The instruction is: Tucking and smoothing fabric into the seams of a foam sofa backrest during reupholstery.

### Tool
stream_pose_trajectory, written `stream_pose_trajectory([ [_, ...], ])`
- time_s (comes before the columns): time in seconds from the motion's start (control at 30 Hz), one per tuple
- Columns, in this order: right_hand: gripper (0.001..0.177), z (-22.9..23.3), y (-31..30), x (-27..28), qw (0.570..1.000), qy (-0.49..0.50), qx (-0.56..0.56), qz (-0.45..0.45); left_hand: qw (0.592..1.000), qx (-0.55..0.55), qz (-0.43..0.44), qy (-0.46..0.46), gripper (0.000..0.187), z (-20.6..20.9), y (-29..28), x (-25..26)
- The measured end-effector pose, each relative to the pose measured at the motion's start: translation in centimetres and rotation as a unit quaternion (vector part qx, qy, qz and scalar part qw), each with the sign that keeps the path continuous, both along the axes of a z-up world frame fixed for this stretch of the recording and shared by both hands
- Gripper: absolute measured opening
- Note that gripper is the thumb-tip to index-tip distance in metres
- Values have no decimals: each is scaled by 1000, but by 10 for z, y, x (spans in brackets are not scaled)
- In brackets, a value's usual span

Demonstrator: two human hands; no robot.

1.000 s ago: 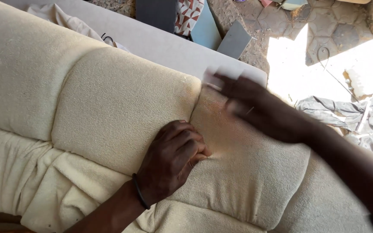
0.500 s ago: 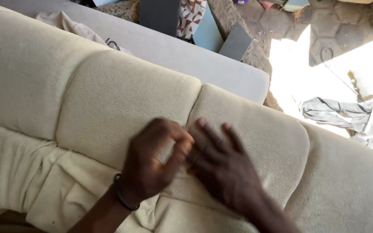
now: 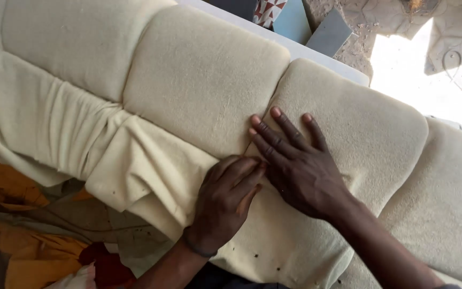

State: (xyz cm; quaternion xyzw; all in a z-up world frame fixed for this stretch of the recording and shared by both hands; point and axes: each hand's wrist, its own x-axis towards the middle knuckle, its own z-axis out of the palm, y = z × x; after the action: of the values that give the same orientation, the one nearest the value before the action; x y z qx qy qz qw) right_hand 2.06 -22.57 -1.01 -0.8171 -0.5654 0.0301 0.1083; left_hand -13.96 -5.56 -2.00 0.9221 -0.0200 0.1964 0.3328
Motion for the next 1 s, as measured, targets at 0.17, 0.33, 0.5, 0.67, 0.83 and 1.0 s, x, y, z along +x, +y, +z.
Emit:
stream_pose_trajectory([
  [0.17,88,0,-9,11,997,53,28,39,998,32,10,-61,16,1,-4,11],
  [0.33,106,6,-12,11,994,96,26,43,992,-43,-88,-82,8,1,15,17],
  [0.5,86,3,-29,-28,990,83,107,-36,996,5,-83,-24,15,4,25,15],
  [0.67,24,8,-17,-82,971,23,203,-121,995,-27,-91,-13,21,10,29,5],
  [0.83,25,7,-6,-79,971,93,157,-154,997,-20,-73,5,12,2,28,2],
  [1.0,12,18,-7,-37,947,245,184,-95,999,-25,-32,25,17,0,20,5],
])
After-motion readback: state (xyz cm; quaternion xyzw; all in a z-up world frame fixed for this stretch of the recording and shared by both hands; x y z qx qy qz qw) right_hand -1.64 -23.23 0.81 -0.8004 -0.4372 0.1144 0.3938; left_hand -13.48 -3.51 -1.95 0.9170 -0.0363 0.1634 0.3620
